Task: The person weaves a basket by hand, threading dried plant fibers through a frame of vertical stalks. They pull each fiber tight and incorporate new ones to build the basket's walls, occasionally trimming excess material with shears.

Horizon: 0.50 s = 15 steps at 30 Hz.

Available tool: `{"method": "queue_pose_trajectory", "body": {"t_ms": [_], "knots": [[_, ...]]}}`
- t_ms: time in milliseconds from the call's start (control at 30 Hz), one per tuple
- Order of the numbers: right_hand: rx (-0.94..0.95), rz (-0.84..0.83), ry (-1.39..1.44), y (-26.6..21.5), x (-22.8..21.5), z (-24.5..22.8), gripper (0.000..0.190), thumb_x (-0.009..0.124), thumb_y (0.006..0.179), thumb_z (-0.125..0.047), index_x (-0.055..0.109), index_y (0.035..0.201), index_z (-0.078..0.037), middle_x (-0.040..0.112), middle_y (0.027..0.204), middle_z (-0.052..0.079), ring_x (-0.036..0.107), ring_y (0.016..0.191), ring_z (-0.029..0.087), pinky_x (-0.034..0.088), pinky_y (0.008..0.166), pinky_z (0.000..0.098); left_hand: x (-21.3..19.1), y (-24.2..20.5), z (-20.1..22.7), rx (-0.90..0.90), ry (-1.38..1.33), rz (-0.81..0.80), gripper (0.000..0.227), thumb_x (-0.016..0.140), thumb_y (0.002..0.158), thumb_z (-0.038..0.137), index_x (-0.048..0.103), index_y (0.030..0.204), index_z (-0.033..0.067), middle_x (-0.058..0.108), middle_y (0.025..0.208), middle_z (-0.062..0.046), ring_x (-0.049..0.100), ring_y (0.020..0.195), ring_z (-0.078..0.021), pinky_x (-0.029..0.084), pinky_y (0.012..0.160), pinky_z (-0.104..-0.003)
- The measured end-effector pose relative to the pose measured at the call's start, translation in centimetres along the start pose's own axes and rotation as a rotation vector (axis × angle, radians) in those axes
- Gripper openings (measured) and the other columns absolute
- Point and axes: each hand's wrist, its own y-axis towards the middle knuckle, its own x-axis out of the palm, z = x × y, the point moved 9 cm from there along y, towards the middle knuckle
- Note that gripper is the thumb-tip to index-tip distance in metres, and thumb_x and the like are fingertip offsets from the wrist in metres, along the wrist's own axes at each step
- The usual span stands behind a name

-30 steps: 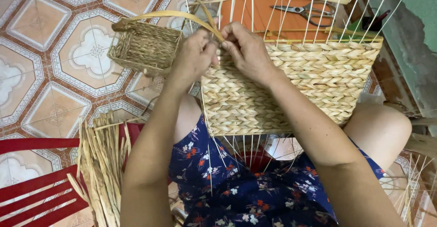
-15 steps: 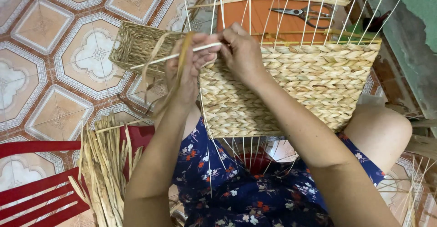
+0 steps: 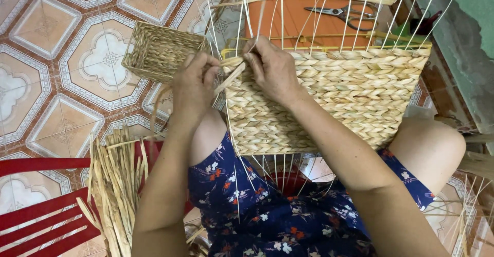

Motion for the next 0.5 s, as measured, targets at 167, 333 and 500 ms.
{"method": "queue_pose_trajectory", "body": {"t_ms": [167,333,500], "knots": [[0.078,-0.040,0.022,0.5,0.1,0.6,0.008,0.064,0.105,-0.010,0.056,0.104,-0.008,0.071,0.085,0.006,0.071,0.069,0.014,0.060,0.056,0.0278,-2.1,-0.4,6.1,0.293,0.178,0.065,0.030,0.075,0.087,0.015,0.065,0.114,0.0085,0.058,0.105,-0.011,0.067,0.087,-0.0283,0.058,0.073,-0.039],[0.122,-0.093,0.179,0.9,-1.2,0.2,0.012,0.064,0.103,-0.009,0.058,0.112,-0.003,0.072,0.087,0.006,0.071,0.073,0.013,0.059,0.061,0.0282,-0.7,-1.0,6.7,0.514,0.365,-0.039,0.044,0.064,0.092,0.006,0.060,0.135,0.0118,0.059,0.110,-0.011,0.069,0.097,-0.0301,0.059,0.082,-0.041],[-0.095,-0.057,0.132,0.5,-0.7,-1.3,0.012,0.065,0.107,-0.012,0.074,0.104,-0.004,0.075,0.094,0.008,0.072,0.073,0.014,0.059,0.062,0.0259,-1.5,1.6,1.9,-0.084,0.155,-0.490,0.025,0.070,0.092,0.031,0.074,0.115,0.0216,0.070,0.091,-0.001,0.066,0.071,-0.0162,0.056,0.069,-0.038]]}}
